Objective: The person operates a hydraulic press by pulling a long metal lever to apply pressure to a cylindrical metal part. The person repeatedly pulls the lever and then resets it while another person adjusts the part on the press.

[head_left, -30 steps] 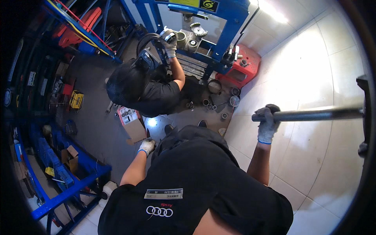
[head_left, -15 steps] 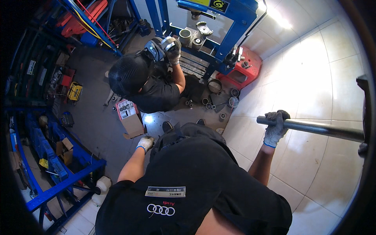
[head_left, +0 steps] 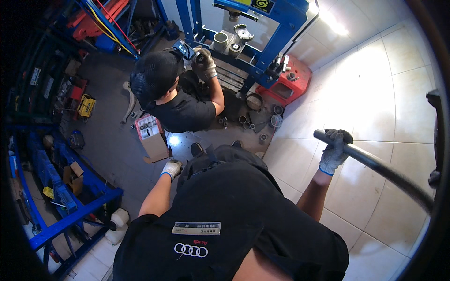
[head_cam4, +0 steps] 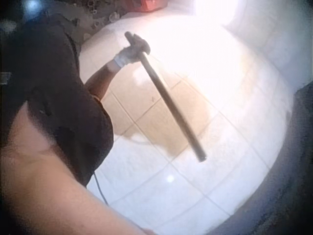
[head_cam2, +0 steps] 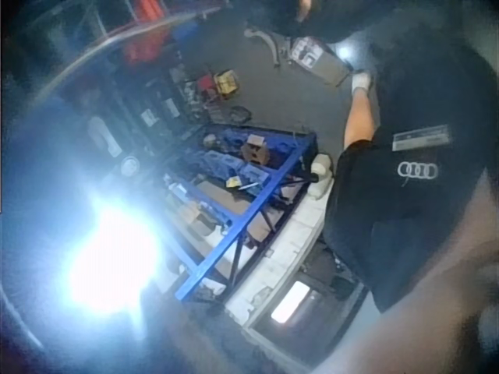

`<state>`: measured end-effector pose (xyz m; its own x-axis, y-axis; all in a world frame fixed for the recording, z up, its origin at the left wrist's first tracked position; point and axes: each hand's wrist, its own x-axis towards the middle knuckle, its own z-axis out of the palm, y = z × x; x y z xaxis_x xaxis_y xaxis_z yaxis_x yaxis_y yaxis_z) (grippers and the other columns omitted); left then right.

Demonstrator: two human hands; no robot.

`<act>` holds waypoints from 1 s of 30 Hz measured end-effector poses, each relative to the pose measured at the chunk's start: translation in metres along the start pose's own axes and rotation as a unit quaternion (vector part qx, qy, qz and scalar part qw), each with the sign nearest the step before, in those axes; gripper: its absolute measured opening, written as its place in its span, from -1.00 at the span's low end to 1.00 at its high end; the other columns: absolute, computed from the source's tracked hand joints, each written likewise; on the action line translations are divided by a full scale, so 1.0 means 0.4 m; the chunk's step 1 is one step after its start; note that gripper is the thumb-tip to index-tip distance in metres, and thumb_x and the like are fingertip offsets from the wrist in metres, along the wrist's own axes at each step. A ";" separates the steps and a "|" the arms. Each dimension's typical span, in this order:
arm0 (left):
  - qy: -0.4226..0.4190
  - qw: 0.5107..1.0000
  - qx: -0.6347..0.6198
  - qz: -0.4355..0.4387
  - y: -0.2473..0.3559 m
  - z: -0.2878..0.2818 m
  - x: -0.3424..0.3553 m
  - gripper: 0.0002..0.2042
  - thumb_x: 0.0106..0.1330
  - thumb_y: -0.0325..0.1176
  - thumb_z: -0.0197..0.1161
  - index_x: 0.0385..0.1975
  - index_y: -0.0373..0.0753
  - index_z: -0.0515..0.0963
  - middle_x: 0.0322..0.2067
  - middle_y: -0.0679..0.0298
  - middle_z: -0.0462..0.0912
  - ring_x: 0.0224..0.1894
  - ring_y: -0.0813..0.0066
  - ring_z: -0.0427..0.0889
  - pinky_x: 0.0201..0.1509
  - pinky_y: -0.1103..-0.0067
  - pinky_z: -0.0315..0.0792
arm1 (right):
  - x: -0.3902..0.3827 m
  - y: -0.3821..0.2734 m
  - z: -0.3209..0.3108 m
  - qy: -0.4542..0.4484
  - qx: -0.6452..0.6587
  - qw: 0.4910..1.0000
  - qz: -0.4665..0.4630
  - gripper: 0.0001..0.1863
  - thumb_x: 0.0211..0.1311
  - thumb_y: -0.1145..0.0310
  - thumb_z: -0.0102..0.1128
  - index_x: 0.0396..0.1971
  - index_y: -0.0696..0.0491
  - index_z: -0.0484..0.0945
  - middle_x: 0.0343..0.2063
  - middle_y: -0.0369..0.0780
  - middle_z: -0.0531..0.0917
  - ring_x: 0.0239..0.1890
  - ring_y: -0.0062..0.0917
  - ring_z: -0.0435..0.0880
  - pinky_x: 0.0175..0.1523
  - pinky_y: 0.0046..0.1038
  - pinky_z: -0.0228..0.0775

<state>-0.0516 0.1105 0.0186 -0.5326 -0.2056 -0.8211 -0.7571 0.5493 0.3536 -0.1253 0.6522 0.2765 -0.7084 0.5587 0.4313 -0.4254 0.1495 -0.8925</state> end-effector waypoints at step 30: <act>0.019 0.993 0.108 0.052 -0.010 0.014 0.012 -0.57 0.33 -0.07 0.13 -0.10 -0.35 0.65 -0.13 -0.08 0.71 -0.02 -0.02 0.66 0.10 0.27 0.46 | 0.034 0.037 -0.007 -0.009 -0.031 0.999 -0.015 -0.89 0.24 0.38 0.26 -0.34 0.10 0.56 -0.46 -0.22 0.62 -0.29 -0.39 0.67 0.11 -0.06 0.53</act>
<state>-0.0491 0.1118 0.0107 -0.6208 -0.1678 -0.7658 -0.6012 0.7289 0.3276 -0.1394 0.6642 0.2689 -0.7065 0.5381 0.4597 -0.4115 0.2160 -0.8854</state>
